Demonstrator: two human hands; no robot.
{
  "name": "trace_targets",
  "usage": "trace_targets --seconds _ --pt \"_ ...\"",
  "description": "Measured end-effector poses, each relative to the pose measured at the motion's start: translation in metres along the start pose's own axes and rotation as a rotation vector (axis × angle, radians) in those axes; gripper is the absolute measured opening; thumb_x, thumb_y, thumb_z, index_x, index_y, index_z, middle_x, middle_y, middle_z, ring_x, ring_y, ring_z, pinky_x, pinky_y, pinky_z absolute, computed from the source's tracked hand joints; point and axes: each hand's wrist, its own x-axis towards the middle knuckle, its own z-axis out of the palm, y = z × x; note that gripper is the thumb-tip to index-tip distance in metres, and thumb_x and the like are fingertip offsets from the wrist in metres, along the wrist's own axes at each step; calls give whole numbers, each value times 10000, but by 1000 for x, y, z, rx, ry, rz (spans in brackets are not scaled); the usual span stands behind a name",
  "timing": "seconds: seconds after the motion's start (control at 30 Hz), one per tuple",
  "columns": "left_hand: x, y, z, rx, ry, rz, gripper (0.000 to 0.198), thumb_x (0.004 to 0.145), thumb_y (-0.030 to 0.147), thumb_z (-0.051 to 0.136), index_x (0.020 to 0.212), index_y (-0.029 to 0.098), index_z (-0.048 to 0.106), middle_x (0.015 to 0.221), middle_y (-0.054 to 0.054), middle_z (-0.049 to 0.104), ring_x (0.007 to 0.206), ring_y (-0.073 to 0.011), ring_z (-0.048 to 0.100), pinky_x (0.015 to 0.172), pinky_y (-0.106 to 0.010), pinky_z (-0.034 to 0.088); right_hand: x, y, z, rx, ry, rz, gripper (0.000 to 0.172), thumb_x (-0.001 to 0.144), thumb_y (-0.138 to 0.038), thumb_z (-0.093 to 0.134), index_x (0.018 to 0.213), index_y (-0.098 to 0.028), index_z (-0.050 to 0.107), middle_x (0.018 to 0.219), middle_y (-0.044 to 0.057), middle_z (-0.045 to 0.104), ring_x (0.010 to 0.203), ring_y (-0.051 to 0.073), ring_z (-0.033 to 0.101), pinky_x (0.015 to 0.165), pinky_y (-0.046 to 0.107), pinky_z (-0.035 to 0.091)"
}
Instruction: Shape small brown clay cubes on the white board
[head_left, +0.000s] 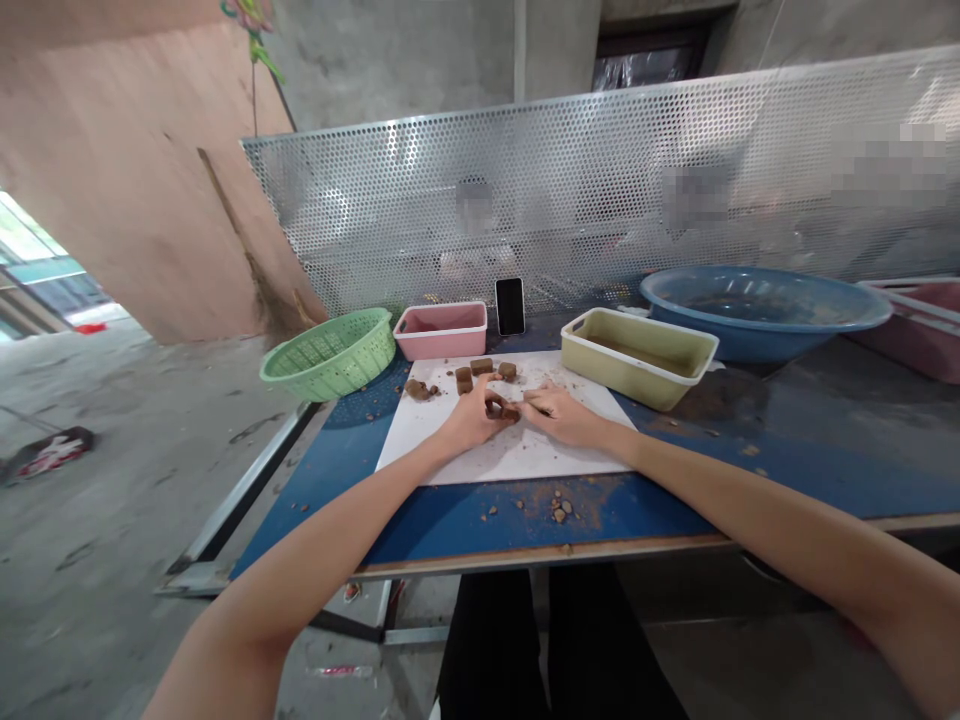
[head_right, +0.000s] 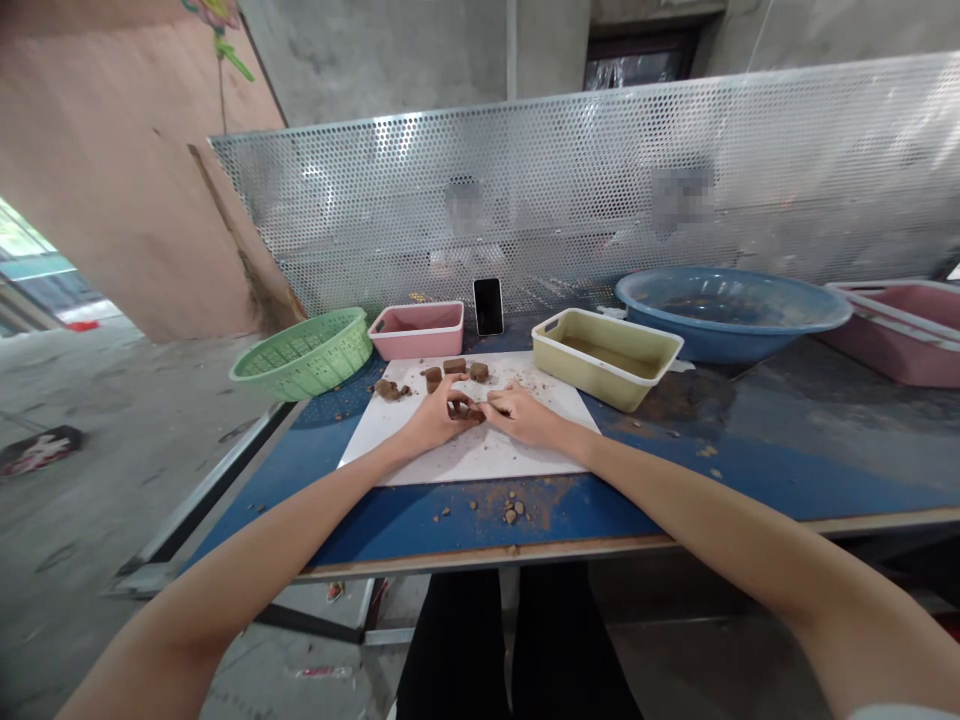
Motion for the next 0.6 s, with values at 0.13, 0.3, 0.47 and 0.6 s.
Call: trace_targets --seconds 0.13,0.3,0.47,0.6 --pt "0 2 0 15 8 -21 758 806 365 865 1428 207 461 962 -39 777 715 -194 698 701 -346 533 0 2 2 -39 -37 -24 485 1116 -395 368 737 -216 612 764 41 646 772 207 517 994 452 393" --pt "0 2 -1 7 0 -24 783 793 350 865 1445 211 454 978 -40 771 724 -206 700 699 -350 530 1 -4 -1 -69 -37 -32 483 1152 -412 320 975 -211 722 987 91 661 956 251 565 1018 483 394" --pt "0 3 -2 15 -8 -35 778 790 308 850 1448 208 448 1016 -57 776 752 -222 727 715 -359 554 2 -16 -7 -65 -99 -17 481 1155 -438 339 1008 -219 741 1120 106 605 1059 273 551 1090 524 368" --pt "-1 5 -2 31 0 -24 750 799 293 836 1437 206 451 991 -52 774 755 -224 724 711 -359 554 3 -17 -6 -52 -95 10 456 1153 -447 349 1087 -224 741 1196 120 584 1107 281 535 1111 536 358"
